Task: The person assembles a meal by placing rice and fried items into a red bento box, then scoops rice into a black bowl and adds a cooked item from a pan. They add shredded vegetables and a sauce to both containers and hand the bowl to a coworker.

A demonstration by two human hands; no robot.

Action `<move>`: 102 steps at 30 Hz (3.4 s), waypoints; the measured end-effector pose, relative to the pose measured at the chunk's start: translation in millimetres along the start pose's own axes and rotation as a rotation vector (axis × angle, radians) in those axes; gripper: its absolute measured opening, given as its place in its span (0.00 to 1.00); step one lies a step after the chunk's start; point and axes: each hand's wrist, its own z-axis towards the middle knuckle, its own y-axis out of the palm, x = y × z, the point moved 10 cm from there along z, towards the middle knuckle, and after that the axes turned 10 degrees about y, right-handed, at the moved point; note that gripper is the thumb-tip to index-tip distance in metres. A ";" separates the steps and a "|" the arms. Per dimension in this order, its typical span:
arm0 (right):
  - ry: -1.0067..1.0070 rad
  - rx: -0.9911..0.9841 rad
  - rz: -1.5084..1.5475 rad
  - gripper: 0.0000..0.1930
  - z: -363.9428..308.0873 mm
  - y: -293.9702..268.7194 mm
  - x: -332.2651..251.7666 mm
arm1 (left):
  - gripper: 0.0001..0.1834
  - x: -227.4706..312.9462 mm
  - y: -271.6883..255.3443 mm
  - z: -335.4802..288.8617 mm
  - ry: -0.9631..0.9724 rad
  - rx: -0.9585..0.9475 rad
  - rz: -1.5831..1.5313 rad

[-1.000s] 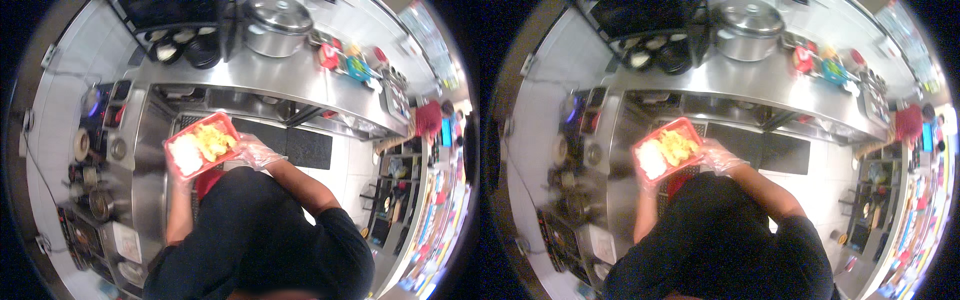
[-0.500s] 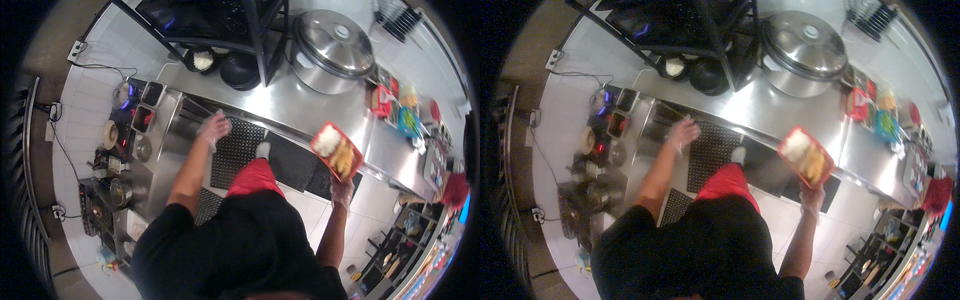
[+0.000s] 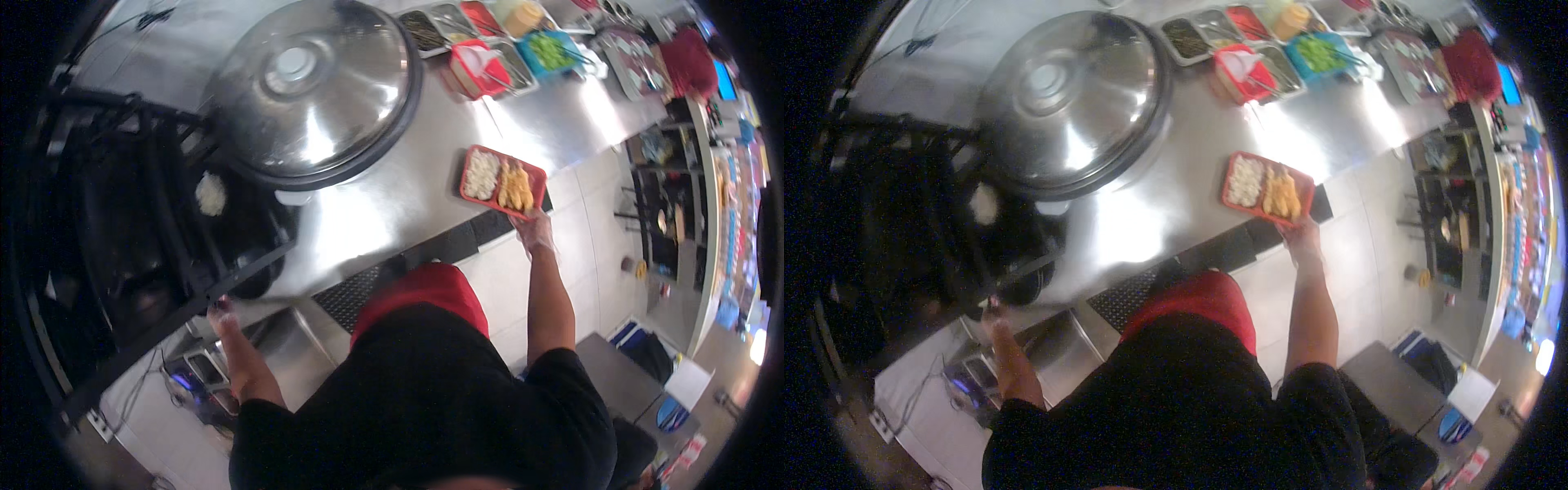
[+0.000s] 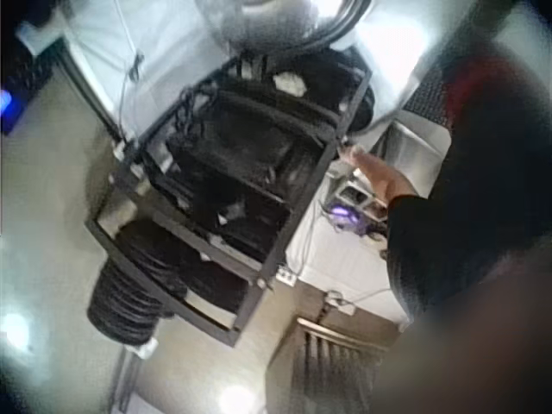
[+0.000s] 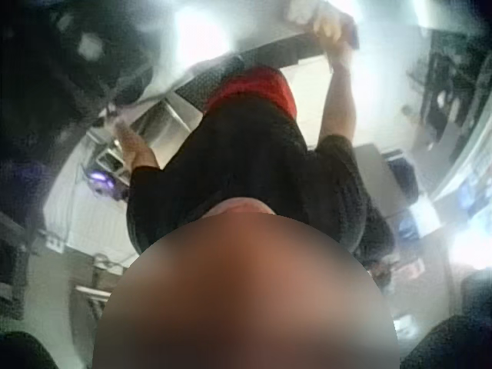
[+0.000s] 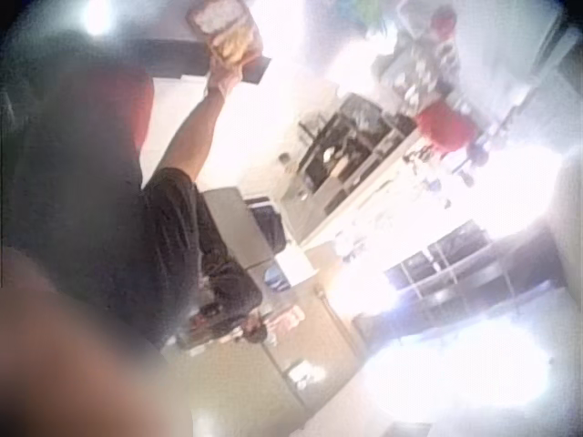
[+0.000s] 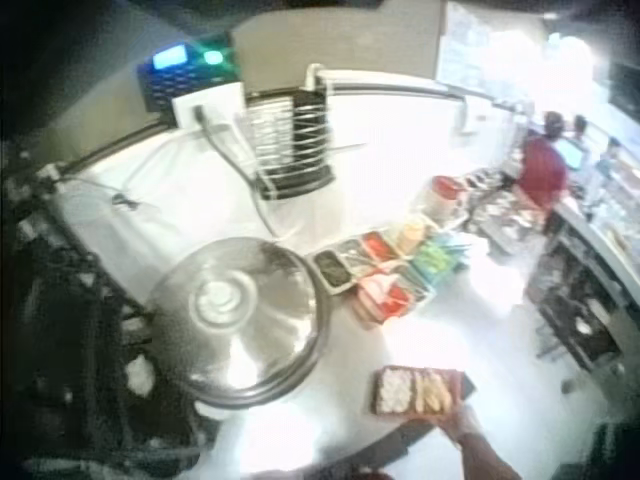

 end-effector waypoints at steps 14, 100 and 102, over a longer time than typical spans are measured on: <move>-0.096 0.232 -0.135 0.13 144.7 -125.0 -53.4 | 0.18 -35.7 -48.8 -182.6 -0.133 0.166 -0.171; 0.476 -0.021 -0.742 0.17 -8.3 -234.4 117.1 | 0.33 69.6 508.2 -484.6 -0.447 -0.827 -0.290; 0.519 0.014 -0.740 0.16 -18.4 -248.3 119.6 | 0.34 73.0 525.0 -493.3 -0.460 -0.873 -0.270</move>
